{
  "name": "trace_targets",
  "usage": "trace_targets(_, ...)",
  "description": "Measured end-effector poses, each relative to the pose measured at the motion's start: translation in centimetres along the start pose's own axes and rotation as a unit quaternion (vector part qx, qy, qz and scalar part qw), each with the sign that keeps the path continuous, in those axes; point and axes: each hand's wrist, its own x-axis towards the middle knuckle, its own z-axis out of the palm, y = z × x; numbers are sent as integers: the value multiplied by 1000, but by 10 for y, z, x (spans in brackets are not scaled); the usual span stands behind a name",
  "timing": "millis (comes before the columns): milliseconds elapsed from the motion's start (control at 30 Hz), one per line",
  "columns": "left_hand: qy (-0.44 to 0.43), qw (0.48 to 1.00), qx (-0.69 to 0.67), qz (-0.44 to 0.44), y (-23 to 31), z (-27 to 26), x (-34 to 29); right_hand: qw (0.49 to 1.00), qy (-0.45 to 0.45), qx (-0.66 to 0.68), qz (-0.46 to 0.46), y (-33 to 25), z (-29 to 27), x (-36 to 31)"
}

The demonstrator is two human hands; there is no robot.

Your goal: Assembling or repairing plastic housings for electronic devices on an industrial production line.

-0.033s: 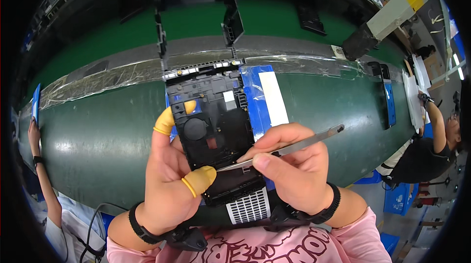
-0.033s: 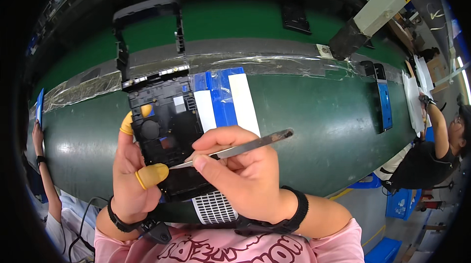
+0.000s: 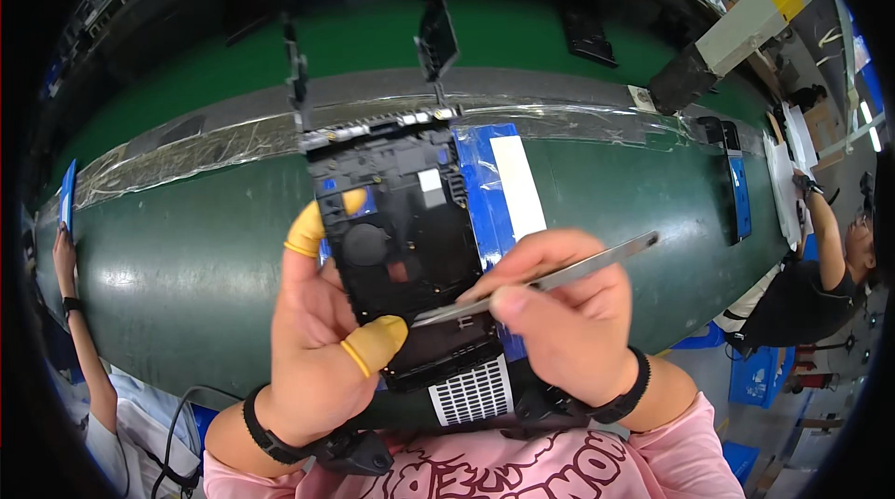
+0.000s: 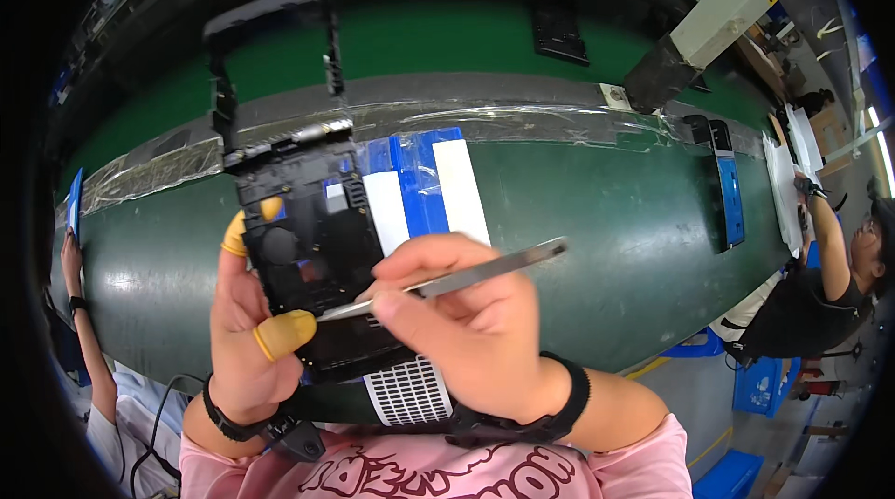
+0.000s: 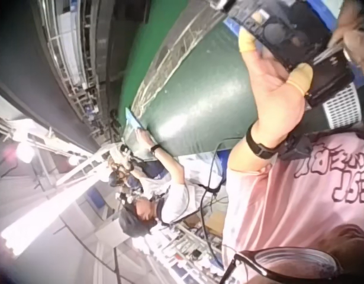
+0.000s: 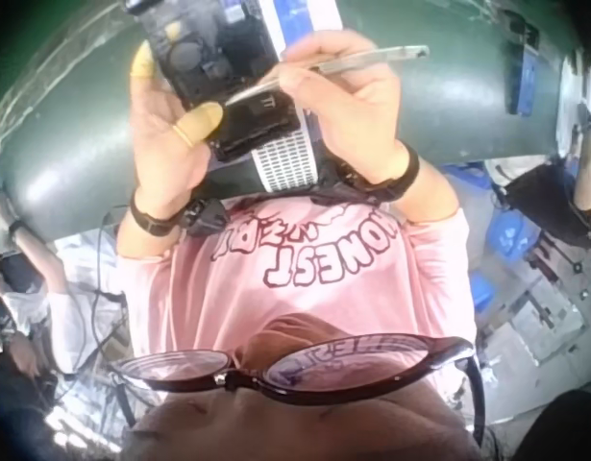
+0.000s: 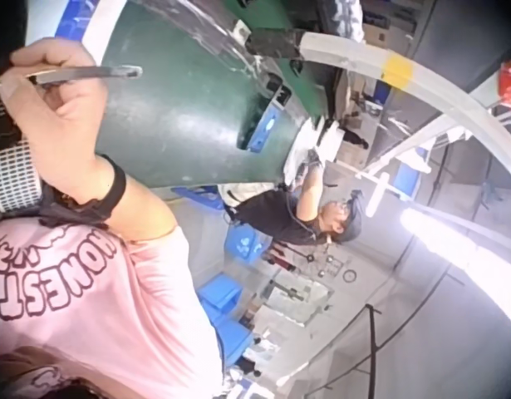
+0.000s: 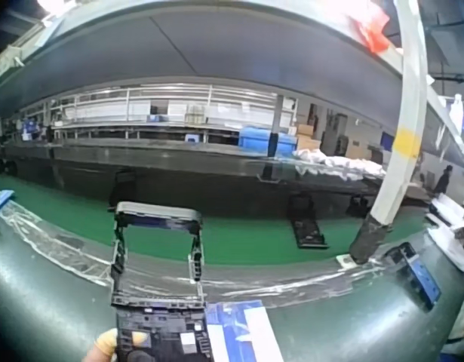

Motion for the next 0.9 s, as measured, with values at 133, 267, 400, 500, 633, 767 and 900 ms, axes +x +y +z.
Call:
trace_targets(133,56,991,51,112,10,-5,3,995,85,49,-23,-11,-15,9)
trace_targets(267,86,980,59,171,18,-4,10,989,79,-29,120,11,-22,13)
trace_targets(400,130,973,50,182,21,-7,16,989,56,-68,118,18,-19,11)
trace_targets(500,181,966,38,181,19,-8,18,988,64,-85,112,20,-17,11)
trace_targets(633,195,972,-36,124,23,-16,16,987,54,-117,99,26,-16,9)
trace_targets(767,175,975,-44,126,22,-18,16,987,47,-130,86,31,-17,8)
trace_targets(900,179,966,-3,186,19,-15,17,985,49,-138,88,29,-14,8)
